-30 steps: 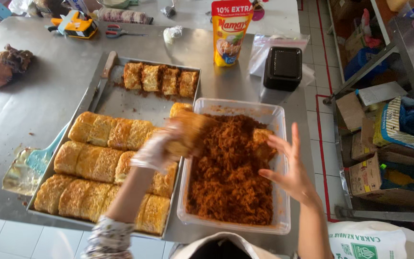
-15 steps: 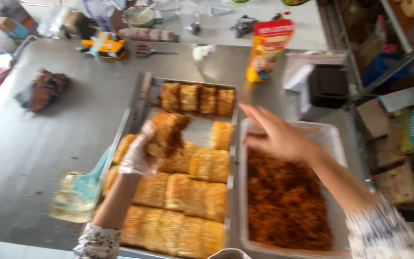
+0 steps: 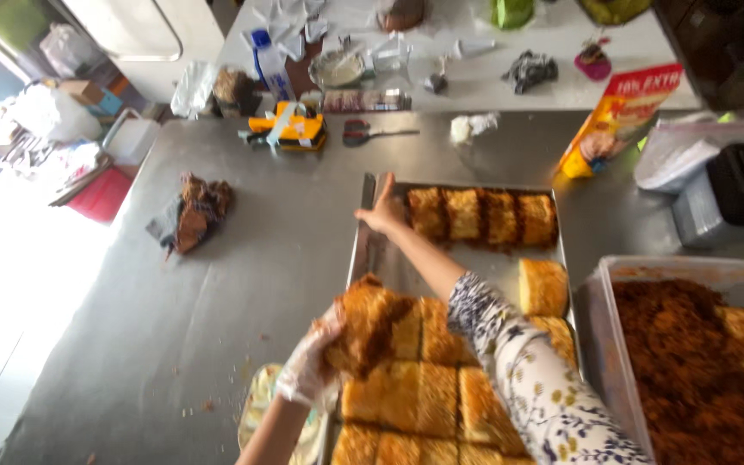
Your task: The person picks up bread rolls, coats them with a shredded meat filling by hand from a plastic container, and arranges the finished rolls onto a metal tray.
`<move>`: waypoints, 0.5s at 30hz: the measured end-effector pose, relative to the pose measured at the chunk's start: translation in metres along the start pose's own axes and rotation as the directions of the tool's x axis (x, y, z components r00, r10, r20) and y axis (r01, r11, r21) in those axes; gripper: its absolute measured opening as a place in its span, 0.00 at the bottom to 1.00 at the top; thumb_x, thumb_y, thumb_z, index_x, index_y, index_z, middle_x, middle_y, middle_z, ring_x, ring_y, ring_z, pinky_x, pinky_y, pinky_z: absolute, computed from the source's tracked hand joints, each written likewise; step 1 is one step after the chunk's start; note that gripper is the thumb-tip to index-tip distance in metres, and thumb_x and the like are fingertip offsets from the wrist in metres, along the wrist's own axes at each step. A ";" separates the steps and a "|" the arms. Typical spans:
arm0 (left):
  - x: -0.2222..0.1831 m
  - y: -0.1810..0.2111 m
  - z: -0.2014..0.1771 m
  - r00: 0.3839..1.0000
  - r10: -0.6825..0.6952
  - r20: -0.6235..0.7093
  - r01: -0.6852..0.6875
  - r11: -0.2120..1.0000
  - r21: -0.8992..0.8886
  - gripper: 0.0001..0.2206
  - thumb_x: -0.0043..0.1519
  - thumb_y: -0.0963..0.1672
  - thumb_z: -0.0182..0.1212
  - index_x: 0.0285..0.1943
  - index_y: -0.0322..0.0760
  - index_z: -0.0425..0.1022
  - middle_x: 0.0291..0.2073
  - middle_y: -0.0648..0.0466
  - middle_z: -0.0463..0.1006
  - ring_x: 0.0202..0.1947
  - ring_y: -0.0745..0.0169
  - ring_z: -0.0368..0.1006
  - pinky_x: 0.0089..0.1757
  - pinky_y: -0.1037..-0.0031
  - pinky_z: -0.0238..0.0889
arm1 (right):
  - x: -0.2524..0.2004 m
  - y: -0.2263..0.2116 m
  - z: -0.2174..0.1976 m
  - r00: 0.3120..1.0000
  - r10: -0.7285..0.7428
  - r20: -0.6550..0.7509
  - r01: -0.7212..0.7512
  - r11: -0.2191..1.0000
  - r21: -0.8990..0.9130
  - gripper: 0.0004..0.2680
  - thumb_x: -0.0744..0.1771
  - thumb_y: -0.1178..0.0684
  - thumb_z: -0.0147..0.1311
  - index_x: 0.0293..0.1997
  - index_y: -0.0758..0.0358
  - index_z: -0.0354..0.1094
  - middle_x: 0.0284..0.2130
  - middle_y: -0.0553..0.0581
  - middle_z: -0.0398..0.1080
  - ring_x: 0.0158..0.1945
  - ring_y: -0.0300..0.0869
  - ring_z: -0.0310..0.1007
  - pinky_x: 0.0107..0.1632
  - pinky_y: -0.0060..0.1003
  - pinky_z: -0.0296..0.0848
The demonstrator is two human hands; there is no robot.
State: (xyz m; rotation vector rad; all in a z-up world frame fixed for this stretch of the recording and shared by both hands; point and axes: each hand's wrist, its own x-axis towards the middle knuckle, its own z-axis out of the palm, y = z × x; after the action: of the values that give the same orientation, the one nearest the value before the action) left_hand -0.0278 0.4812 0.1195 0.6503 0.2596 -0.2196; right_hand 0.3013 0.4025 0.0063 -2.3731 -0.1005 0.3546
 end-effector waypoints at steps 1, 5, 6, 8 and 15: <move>0.001 0.005 0.000 0.999 -0.010 0.035 0.011 1.000 -0.023 0.30 0.55 0.42 0.62 0.69 0.33 0.61 0.55 0.47 0.77 0.51 0.58 0.77 0.46 0.70 0.77 | 0.003 -0.003 0.004 0.998 0.061 0.029 -0.063 0.995 0.076 0.53 0.57 0.40 0.68 0.75 0.54 0.09 0.55 0.76 0.65 0.54 0.64 0.71 0.56 0.53 0.72; 0.003 0.011 -0.011 0.994 -0.045 0.096 0.053 0.995 -0.082 0.32 0.54 0.42 0.67 0.69 0.32 0.61 0.56 0.42 0.75 0.53 0.54 0.74 0.50 0.65 0.71 | 0.000 -0.005 0.039 0.989 0.103 -0.105 -0.100 0.995 0.027 0.55 0.54 0.40 0.74 0.71 0.50 0.09 0.54 0.73 0.64 0.54 0.60 0.69 0.57 0.53 0.66; 0.006 0.011 -0.016 0.993 -0.056 0.102 0.065 0.994 -0.084 0.34 0.52 0.42 0.68 0.69 0.32 0.61 0.56 0.42 0.75 0.54 0.54 0.74 0.52 0.64 0.70 | 0.003 -0.002 0.047 0.986 0.113 -0.121 -0.111 0.994 0.022 0.52 0.56 0.42 0.70 0.73 0.51 0.11 0.52 0.72 0.67 0.52 0.60 0.71 0.56 0.52 0.69; 0.016 0.009 -0.027 0.997 -0.060 0.053 0.063 0.996 -0.059 0.37 0.49 0.43 0.71 0.69 0.30 0.60 0.57 0.43 0.75 0.56 0.52 0.73 0.55 0.64 0.69 | 0.009 0.005 0.061 0.980 0.133 -0.151 -0.132 0.991 0.012 0.47 0.59 0.46 0.64 0.76 0.55 0.15 0.47 0.69 0.73 0.48 0.60 0.74 0.53 0.50 0.73; 0.010 0.014 -0.028 0.990 -0.061 0.124 0.072 0.994 -0.079 0.44 0.45 0.44 0.75 0.71 0.28 0.55 0.61 0.41 0.72 0.60 0.51 0.71 0.59 0.62 0.63 | 0.033 0.031 0.052 0.882 0.036 -0.470 0.063 0.979 0.193 0.24 0.57 0.51 0.61 0.53 0.75 0.60 0.39 0.71 0.74 0.39 0.55 0.76 0.43 0.48 0.75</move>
State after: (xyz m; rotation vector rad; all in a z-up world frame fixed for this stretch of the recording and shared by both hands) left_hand -0.0189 0.5087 0.1029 0.5438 0.1731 -0.3096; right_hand 0.3176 0.4194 -0.0585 -2.1848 0.1428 -0.2214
